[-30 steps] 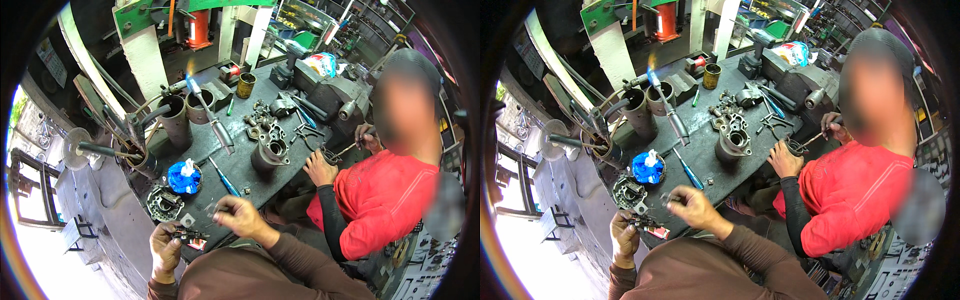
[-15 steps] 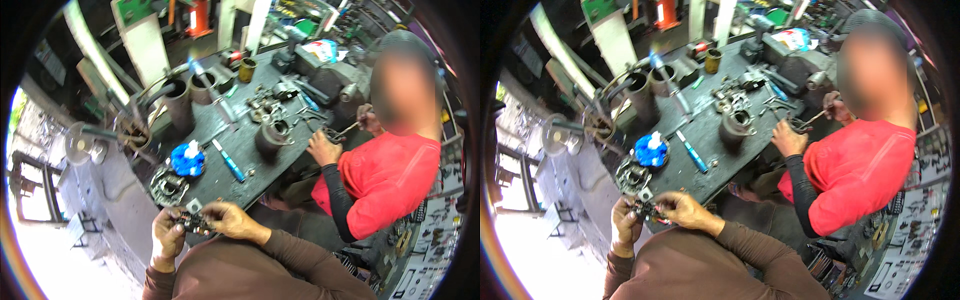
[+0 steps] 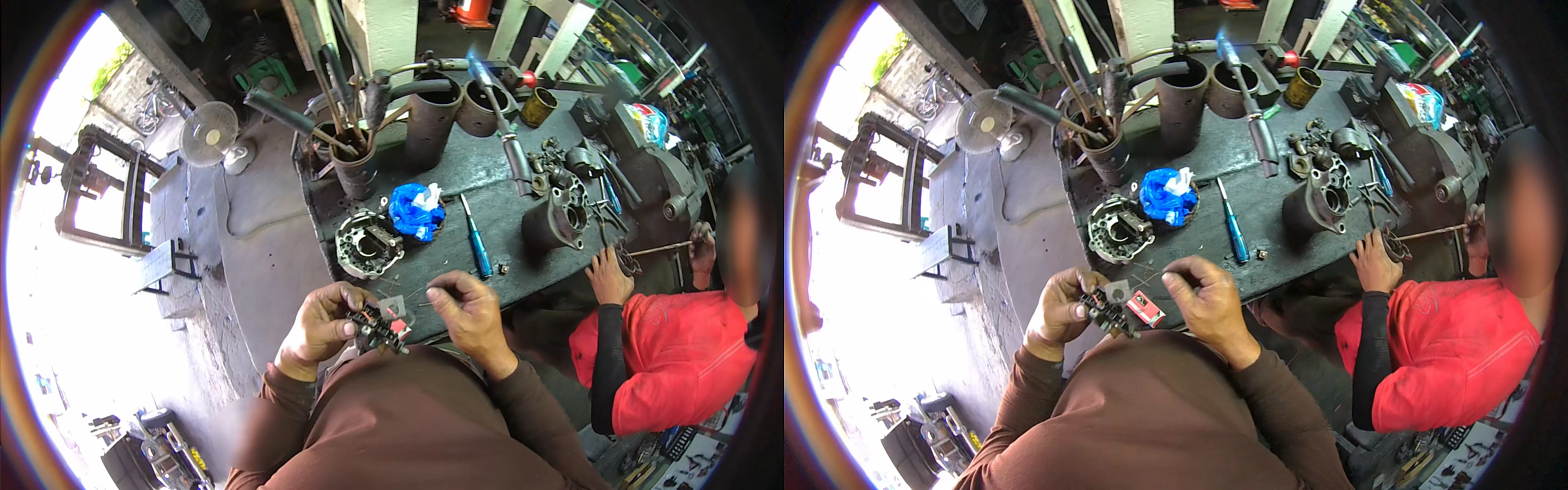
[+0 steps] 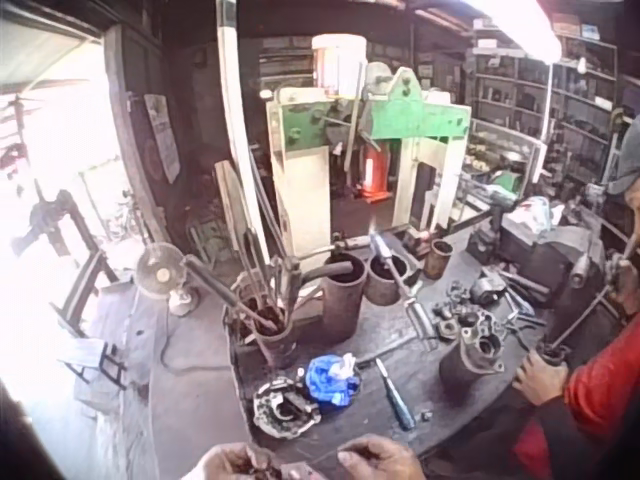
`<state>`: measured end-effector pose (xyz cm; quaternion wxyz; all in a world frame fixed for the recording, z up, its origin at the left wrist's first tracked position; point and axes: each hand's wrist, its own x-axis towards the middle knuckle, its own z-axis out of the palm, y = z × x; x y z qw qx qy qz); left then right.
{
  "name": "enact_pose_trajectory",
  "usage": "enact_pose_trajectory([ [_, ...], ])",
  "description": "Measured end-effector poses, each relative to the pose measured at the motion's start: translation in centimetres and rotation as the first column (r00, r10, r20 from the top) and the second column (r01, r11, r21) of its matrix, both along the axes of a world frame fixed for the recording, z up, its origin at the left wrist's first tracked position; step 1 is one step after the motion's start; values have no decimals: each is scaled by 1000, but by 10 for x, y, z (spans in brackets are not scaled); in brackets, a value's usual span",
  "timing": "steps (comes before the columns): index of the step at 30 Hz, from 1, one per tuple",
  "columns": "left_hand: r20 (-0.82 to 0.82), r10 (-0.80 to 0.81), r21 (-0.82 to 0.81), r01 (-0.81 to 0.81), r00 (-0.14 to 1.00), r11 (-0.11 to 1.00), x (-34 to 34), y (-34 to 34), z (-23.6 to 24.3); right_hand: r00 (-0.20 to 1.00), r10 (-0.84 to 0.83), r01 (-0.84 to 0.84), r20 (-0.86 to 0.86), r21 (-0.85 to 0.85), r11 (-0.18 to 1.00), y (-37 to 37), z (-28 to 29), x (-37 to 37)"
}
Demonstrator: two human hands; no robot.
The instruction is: The person manipulates small mechanical components on a workbench, using a screwdriver and a blowtorch to adjust and heat parts. They repeatedly handle the components, turning them over and applying heat while another person works nearby.
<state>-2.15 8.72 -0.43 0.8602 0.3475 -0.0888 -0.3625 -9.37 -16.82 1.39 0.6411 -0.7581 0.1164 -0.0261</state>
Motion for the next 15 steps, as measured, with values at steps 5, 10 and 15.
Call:
enact_pose_trajectory([
  [5,-74,52,-62,-57,996,996,0,-4,-13,955,-51,138,292,-286,948,-3,1,8],
  [10,-55,123,-59,-126,991,990,1,-22,-28,985,-37,51,171,-83,995,16,0,7],
  [15,-96,165,-106,-175,982,979,1,-24,-31,997,19,-2,-75,225,974,14,-10,10],
])
